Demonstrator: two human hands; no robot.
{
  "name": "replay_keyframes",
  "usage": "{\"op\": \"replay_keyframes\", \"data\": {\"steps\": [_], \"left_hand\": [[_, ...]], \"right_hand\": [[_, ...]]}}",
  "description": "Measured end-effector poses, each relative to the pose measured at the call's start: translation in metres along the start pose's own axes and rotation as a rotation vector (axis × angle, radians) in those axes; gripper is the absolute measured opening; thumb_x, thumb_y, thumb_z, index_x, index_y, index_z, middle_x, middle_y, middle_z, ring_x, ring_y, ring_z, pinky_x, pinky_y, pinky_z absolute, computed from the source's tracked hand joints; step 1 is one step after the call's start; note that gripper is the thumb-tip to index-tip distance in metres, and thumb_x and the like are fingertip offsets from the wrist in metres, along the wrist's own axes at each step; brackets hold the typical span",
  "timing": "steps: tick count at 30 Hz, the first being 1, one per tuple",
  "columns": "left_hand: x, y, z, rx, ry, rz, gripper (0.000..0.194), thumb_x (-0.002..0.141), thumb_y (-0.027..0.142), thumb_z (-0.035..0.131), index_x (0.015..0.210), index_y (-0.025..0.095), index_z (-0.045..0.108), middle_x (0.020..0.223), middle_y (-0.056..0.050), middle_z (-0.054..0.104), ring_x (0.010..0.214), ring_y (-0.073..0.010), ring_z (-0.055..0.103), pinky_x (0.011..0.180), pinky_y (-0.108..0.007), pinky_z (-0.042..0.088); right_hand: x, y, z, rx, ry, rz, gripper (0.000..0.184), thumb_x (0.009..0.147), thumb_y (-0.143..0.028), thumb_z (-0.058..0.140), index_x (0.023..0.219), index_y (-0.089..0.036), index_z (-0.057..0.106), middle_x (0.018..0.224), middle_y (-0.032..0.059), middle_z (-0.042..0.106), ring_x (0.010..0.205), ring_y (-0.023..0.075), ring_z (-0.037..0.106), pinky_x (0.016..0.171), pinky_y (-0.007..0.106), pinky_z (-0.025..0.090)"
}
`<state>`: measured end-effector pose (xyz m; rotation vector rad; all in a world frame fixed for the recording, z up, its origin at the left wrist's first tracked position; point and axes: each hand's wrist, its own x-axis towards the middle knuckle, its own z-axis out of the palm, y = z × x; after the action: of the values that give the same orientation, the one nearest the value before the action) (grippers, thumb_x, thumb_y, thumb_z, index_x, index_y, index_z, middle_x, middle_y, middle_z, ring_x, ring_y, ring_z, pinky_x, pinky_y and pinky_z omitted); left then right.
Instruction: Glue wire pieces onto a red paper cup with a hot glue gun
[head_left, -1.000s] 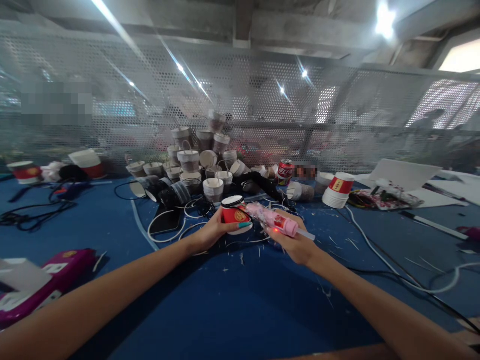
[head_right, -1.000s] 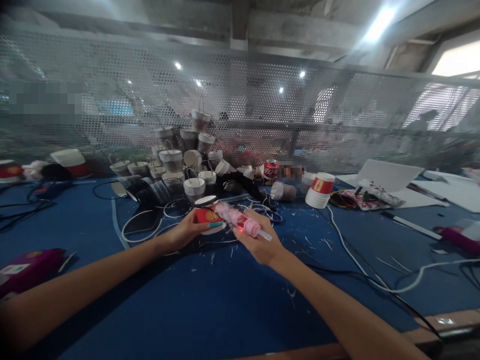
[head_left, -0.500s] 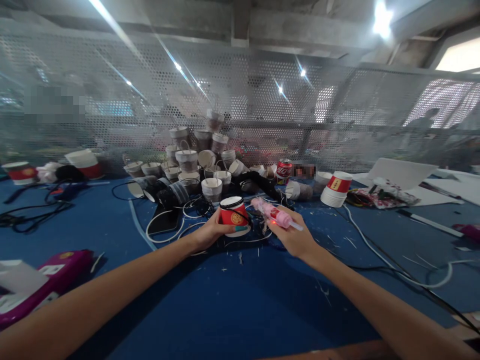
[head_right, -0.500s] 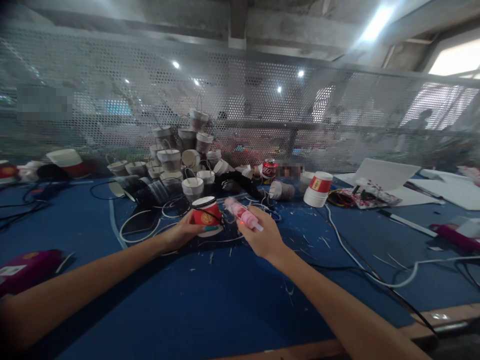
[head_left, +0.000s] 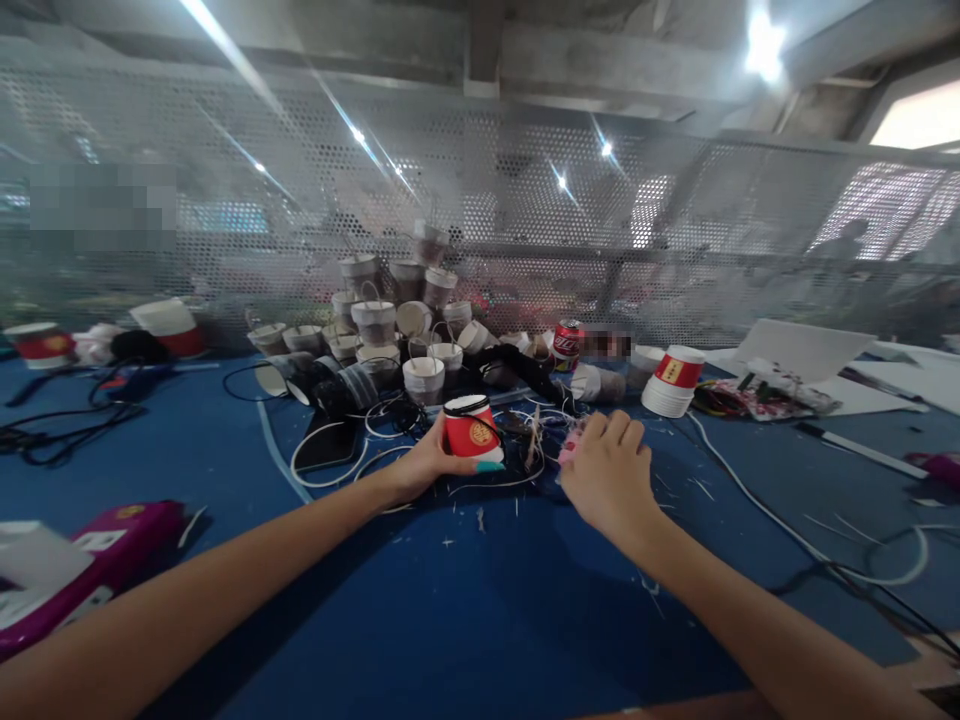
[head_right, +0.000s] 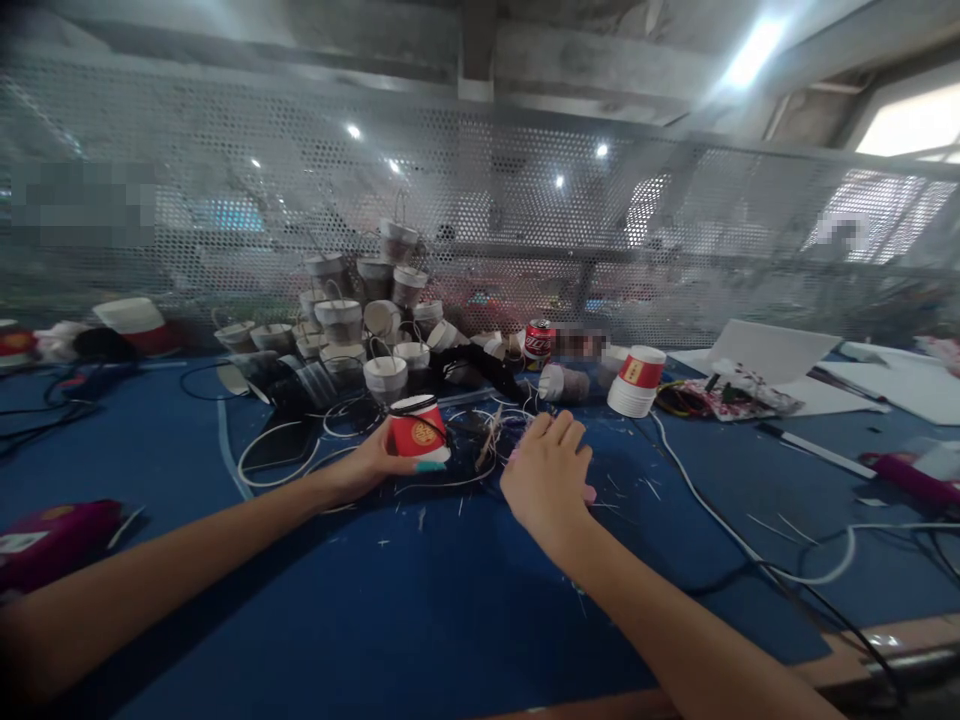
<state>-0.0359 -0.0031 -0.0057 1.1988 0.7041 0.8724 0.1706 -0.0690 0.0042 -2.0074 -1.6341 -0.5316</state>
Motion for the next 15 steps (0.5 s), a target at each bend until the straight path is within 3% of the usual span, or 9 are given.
{"op": "replay_keyframes", "data": {"steps": [2,4,9,12,15], "left_hand": [[0.001,-0.001,0.000,0.022,0.025,-0.009,0.072,0.047,0.011,0.080,0.107,0.020,0.040,0.100,-0.003,0.064,0.091,-0.0197,0.063,0.091,-0.040,0.044],[0.002,-0.002,0.001,0.045,0.035,-0.006,0.070,0.048,0.011,0.080,0.106,0.020,0.041,0.101,-0.003,0.063,0.091,-0.0189,0.062,0.091,-0.039,0.044],[0.001,-0.003,0.002,0.131,0.028,0.031,0.063,0.052,0.016,0.079,0.104,0.018,0.044,0.103,-0.004,0.062,0.095,-0.0195,0.060,0.091,-0.039,0.043],[-0.001,-0.001,0.003,0.177,0.040,0.018,0.059,0.052,0.019,0.079,0.100,0.019,0.045,0.098,-0.003,0.063,0.091,-0.0199,0.061,0.087,-0.040,0.045],[-0.003,0.000,0.003,0.179,0.023,0.010,0.057,0.054,0.020,0.078,0.100,0.019,0.044,0.100,-0.003,0.063,0.093,-0.0204,0.061,0.088,-0.041,0.044]], "right_hand": [[0.001,-0.003,-0.006,0.129,0.114,-0.110,0.029,0.068,-0.018,0.048,0.097,-0.012,0.043,0.112,0.0238,0.044,0.105,0.0380,0.040,0.078,0.054,0.039],[0.001,-0.005,-0.014,0.340,0.110,-0.249,0.032,0.072,-0.017,0.046,0.103,-0.015,0.041,0.121,0.0181,0.043,0.111,0.0330,0.036,0.089,0.052,0.034],[-0.005,-0.010,-0.029,0.803,-0.282,-0.574,0.030,0.078,-0.016,0.042,0.108,-0.022,0.041,0.131,0.0071,0.044,0.113,0.0222,0.035,0.095,0.042,0.031],[-0.008,-0.013,-0.028,0.831,-0.459,-0.608,0.029,0.077,-0.018,0.045,0.105,-0.023,0.045,0.129,0.0043,0.047,0.109,0.0225,0.033,0.096,0.044,0.029],[-0.006,-0.014,-0.023,0.853,-0.520,-0.570,0.033,0.077,-0.018,0.046,0.109,-0.025,0.046,0.124,0.0031,0.049,0.107,0.0227,0.033,0.097,0.044,0.027]]}}
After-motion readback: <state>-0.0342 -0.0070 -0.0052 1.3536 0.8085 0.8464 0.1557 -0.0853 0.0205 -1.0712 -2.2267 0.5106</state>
